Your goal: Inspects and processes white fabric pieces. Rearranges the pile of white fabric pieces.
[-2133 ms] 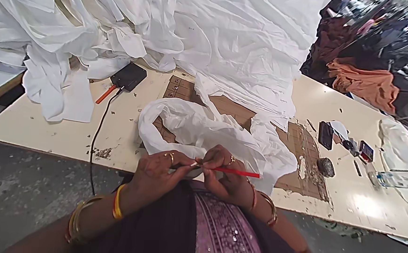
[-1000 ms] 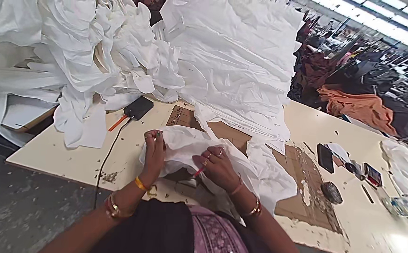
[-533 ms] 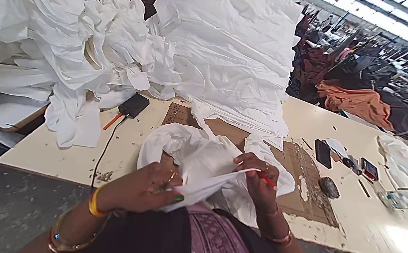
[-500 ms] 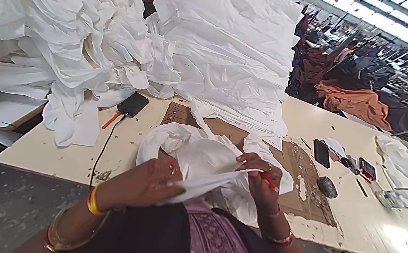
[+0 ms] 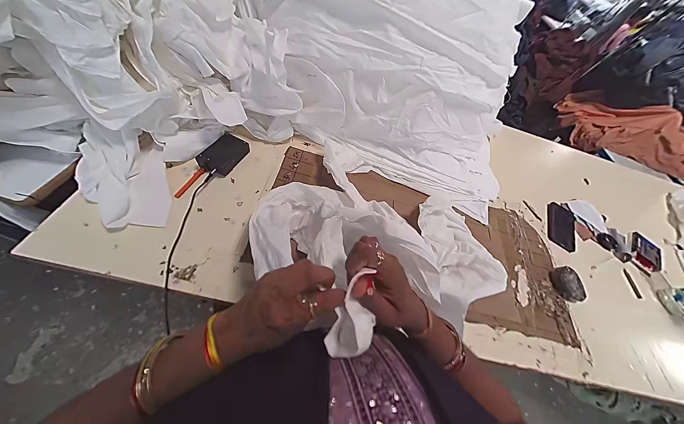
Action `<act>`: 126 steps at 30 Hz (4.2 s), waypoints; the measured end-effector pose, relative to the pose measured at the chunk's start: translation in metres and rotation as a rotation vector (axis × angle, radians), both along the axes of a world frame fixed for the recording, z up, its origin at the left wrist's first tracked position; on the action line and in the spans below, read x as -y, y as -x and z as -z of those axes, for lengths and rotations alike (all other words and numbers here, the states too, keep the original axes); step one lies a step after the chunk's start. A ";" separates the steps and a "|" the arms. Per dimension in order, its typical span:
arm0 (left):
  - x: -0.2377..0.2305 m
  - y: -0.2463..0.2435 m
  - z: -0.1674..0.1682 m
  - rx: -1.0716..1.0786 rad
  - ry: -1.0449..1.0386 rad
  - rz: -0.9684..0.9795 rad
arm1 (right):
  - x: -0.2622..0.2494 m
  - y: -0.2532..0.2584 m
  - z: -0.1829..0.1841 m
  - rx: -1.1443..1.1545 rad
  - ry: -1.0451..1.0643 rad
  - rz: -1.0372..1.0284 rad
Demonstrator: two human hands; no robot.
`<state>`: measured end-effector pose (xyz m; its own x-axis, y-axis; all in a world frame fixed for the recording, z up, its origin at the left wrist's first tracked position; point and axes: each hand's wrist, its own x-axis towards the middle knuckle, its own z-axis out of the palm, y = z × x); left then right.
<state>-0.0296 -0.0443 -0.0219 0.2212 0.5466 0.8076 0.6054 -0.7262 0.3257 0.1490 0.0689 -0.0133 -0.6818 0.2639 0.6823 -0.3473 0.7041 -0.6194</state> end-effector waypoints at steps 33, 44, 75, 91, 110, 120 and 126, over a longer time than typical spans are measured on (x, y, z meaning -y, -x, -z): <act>0.003 0.000 -0.001 -0.080 0.022 -0.468 | 0.020 -0.013 -0.010 0.114 -1.004 0.790; 0.009 -0.001 0.003 -0.074 0.106 -0.458 | 0.017 -0.011 -0.012 0.336 -0.879 0.626; 0.006 -0.004 0.001 0.157 0.293 -0.211 | 0.019 -0.001 -0.001 -0.034 0.045 0.269; 0.009 -0.003 0.008 0.281 0.294 -0.302 | 0.028 0.004 -0.001 -0.105 0.205 0.146; 0.009 -0.007 0.000 0.109 0.122 -0.395 | 0.020 0.006 -0.002 -0.030 -0.041 0.130; 0.010 -0.005 0.004 0.125 0.132 -0.409 | 0.018 0.011 0.001 -0.017 -0.005 0.120; 0.017 0.005 0.010 0.169 0.072 -0.404 | -0.018 0.017 -0.027 -0.095 -0.011 0.331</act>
